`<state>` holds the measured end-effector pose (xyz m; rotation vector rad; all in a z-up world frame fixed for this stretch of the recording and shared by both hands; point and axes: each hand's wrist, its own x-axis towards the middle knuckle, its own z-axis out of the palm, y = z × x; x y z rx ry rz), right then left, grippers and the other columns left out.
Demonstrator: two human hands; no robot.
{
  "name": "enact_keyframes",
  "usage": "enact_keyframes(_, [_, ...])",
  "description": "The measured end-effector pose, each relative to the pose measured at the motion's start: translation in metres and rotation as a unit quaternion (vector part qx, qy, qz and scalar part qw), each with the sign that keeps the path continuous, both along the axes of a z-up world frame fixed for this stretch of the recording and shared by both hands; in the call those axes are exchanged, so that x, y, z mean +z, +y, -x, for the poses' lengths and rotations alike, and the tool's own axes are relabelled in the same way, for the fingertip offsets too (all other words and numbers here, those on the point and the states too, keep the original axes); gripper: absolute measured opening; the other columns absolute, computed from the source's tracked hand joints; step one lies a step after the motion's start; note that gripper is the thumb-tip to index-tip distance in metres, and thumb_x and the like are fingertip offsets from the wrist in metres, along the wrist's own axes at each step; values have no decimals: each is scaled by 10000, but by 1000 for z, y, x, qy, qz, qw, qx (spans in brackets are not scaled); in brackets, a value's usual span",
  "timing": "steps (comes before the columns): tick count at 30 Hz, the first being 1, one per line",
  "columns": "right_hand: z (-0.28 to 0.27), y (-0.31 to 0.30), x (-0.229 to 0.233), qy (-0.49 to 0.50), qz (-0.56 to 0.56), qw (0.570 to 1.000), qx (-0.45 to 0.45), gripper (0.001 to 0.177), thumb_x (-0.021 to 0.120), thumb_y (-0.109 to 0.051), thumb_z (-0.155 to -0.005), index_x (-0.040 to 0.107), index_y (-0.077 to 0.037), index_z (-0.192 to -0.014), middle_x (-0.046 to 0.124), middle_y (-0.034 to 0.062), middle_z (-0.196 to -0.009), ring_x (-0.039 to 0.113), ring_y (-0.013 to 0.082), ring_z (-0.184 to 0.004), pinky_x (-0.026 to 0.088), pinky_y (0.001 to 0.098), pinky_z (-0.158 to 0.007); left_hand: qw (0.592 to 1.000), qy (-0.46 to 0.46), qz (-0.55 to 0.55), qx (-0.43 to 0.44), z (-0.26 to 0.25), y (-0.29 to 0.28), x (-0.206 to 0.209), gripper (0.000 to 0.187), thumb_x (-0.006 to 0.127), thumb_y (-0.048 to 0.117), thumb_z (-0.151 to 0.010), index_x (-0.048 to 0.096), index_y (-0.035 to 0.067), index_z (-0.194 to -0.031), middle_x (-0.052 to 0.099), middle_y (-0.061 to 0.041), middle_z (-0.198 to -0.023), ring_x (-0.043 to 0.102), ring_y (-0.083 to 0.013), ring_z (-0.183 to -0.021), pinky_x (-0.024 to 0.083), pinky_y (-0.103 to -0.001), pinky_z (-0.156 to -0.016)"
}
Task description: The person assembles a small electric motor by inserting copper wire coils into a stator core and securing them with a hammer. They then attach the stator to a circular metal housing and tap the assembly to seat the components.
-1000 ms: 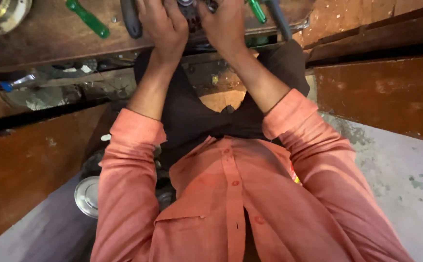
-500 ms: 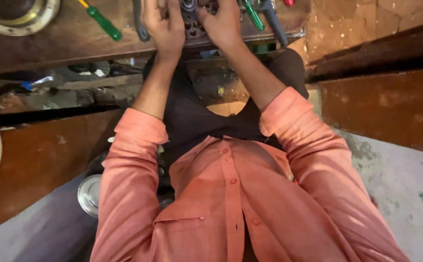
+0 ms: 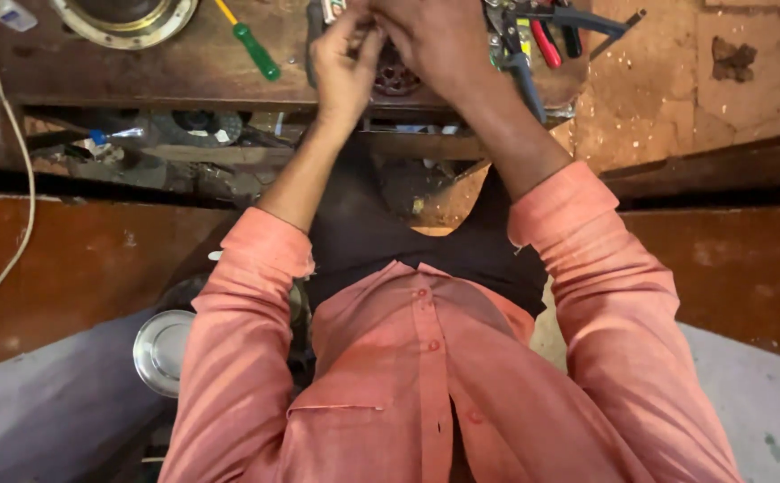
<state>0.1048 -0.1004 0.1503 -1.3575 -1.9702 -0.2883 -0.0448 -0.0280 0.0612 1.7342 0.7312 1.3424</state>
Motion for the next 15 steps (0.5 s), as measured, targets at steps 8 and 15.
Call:
enact_keyframes(8, [16,-4,-15,281,-39,956,-69,85,751,-53,-945,773,-55,-1027,771,126,-917,764,271,-835,578,361,-751,994,-56,-91,32,-9,-26,16,121,656,-62,-953,695,-15,-1058,769,-143,-981,769,-215,-875,603,-334,-806])
enact_keyframes(15, [13,27,-35,556,70,821,-108,164,755,-143,-911,776,18,-935,782,49,-763,734,150,-649,564,287,-601,995,-39,-76,54,-1,-40,2,162,630,-83,-956,695,-17,-1088,741,-137,-1024,744,-227,-952,597,-324,-871])
